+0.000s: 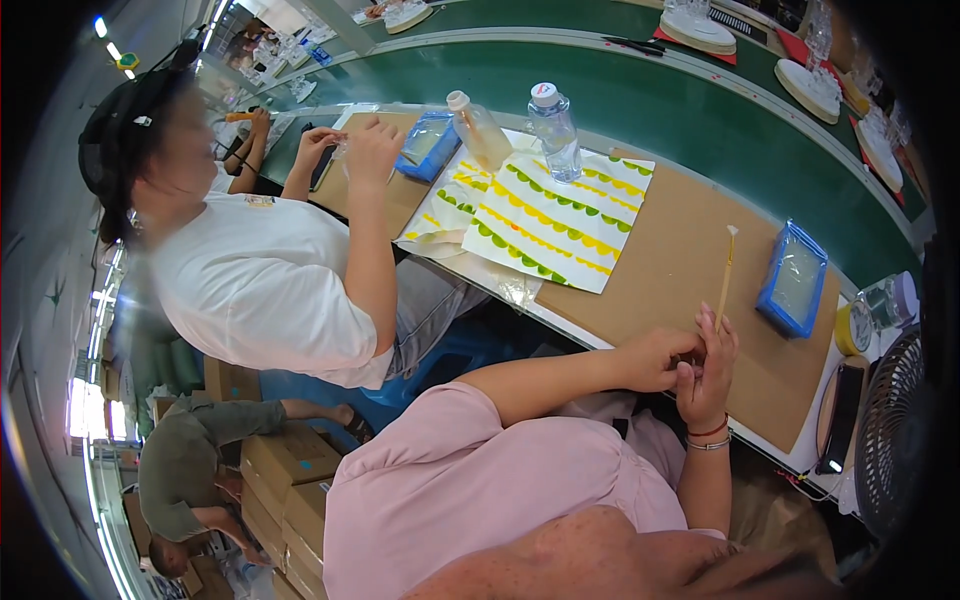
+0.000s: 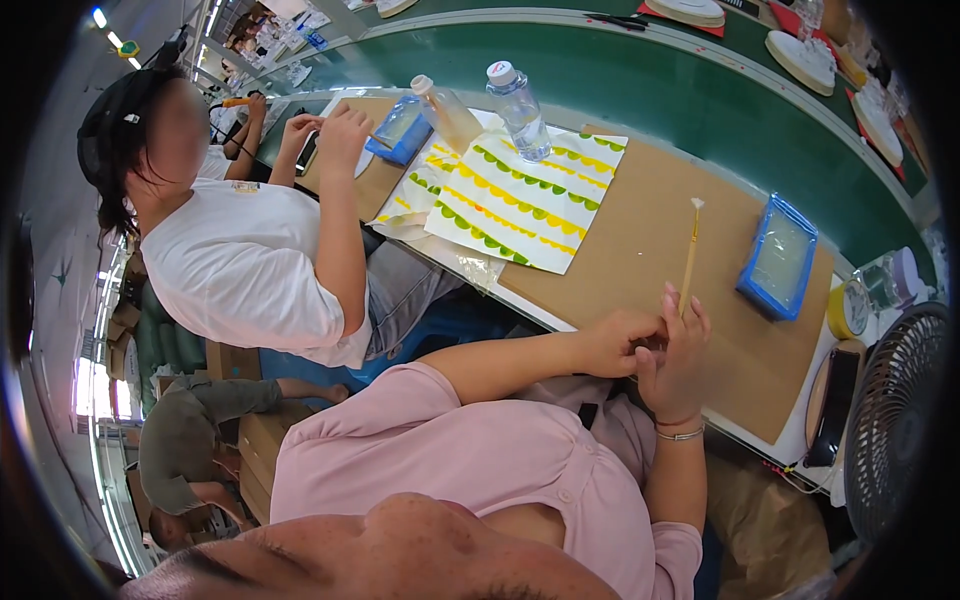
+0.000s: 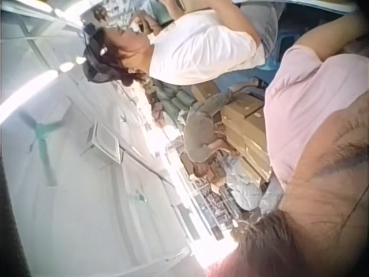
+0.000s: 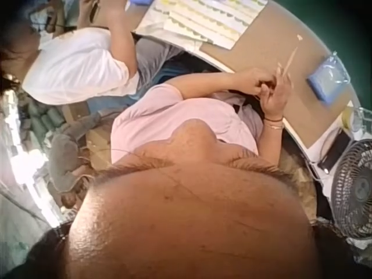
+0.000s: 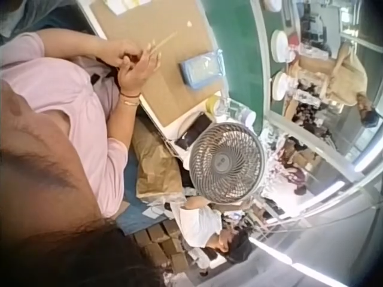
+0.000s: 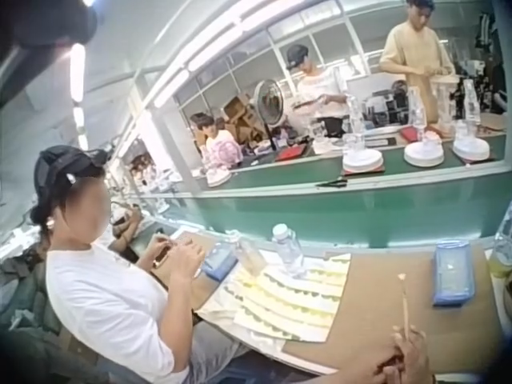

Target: Applying adhesive or decoration to clear snowflake-shaped ornaments using a wooden stick at an assembly station.

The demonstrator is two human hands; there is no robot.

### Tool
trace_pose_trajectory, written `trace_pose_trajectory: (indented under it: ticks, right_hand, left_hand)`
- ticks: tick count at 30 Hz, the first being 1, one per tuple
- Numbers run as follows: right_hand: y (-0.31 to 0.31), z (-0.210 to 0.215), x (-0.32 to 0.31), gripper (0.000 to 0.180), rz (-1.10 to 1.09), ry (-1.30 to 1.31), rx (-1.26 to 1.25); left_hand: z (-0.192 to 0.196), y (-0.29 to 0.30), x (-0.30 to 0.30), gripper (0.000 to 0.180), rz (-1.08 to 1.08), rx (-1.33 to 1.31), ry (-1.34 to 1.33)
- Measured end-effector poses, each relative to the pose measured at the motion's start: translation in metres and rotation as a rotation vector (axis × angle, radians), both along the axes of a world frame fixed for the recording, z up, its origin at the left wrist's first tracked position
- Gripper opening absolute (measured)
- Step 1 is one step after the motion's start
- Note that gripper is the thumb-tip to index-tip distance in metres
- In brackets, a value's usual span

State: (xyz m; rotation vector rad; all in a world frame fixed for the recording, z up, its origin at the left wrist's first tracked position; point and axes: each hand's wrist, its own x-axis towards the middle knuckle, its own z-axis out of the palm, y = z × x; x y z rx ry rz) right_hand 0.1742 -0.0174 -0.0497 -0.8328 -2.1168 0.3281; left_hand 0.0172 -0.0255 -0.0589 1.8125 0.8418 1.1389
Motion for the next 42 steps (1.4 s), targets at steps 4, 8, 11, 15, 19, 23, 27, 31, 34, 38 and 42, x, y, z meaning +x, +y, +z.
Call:
trace_pose_trajectory:
  ticks: [4, 8, 11, 15, 19, 23, 27, 31, 34, 38, 42]
  right_hand:
    - [-0.002, 0.008, -0.003, 0.057, 0.014, 0.068, -0.023]
    - [-0.001, 0.004, -0.003, 0.062, 0.015, 0.074, -0.037]
    - [-0.002, 0.006, -0.003, 0.063, 0.038, 0.075, -0.016]
    - [-0.001, 0.005, -0.002, 0.063, 0.017, -0.015, 0.009]
    - [0.0, 0.002, -0.004, 0.062, 0.036, 0.047, -0.043]
    - [-0.001, 0.004, -0.002, 0.063, 0.035, 0.019, -0.004]
    - [0.001, 0.002, -0.001, 0.063, 0.05, 0.0, 0.003]
    - [-0.002, 0.004, -0.001, 0.063, 0.046, 0.027, 0.009]
    - [-0.001, 0.004, -0.004, 0.061, 0.015, 0.03, -0.003]
    - [-0.001, -0.005, -0.004, 0.056, 0.0, 0.05, -0.048]
    - [-0.002, -0.002, -0.002, 0.058, -0.026, -0.055, -0.022]
  left_hand:
    - [-0.001, 0.001, -0.002, 0.024, -0.032, 0.019, 0.044]
    - [0.0, 0.001, -0.002, 0.029, -0.053, -0.014, 0.003]
    - [-0.003, 0.0, -0.003, 0.031, -0.047, -0.017, 0.003]
    - [-0.002, 0.001, -0.004, 0.028, 0.001, -0.049, 0.033]
    - [0.006, -0.002, -0.005, 0.024, 0.01, -0.069, 0.031]
    - [-0.003, -0.003, -0.001, 0.023, -0.024, -0.056, 0.021]
    - [-0.004, 0.0, -0.002, 0.022, -0.083, -0.061, 0.036]
    - [-0.002, 0.0, -0.003, 0.024, -0.118, -0.037, -0.023]
    - [0.0, 0.0, -0.003, 0.021, -0.115, -0.065, -0.034]
    - [-0.006, 0.002, 0.0, 0.018, -0.029, -0.049, -0.037]
    - [-0.004, 0.002, 0.001, 0.028, -0.049, -0.13, -0.028]
